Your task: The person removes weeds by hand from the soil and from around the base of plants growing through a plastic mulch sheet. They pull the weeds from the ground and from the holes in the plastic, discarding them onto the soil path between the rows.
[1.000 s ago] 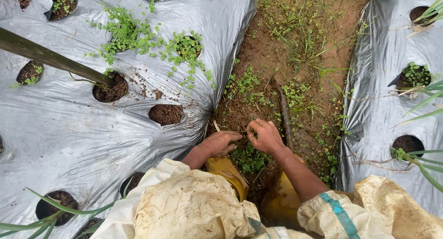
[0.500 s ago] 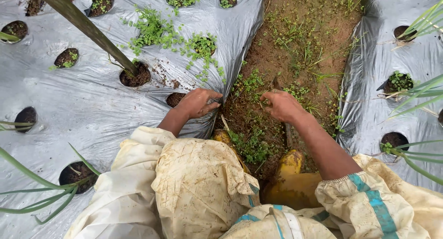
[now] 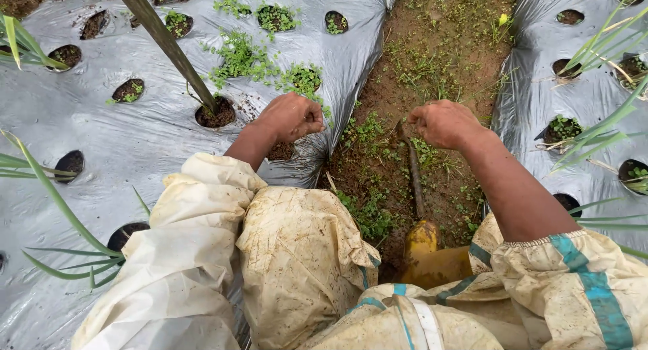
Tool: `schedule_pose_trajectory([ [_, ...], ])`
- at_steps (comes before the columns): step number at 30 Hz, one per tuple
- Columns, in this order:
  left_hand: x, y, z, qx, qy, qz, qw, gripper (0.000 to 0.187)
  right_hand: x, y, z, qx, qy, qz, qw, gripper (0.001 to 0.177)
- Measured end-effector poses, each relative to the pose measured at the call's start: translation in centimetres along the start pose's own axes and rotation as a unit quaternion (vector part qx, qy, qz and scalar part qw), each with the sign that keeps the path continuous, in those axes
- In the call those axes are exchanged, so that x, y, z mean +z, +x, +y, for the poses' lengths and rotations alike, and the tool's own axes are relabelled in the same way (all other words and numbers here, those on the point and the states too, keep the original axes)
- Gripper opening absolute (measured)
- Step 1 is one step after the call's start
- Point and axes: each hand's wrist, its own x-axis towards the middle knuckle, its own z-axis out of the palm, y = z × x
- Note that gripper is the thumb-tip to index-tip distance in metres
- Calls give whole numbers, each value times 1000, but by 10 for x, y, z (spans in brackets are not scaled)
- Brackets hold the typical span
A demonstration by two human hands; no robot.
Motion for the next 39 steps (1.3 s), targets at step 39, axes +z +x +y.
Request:
schedule_pose_trajectory([
  [39,94,94,32,-3,-84,-22,996,17,-33,97,108,7,-181,-127,975,44],
])
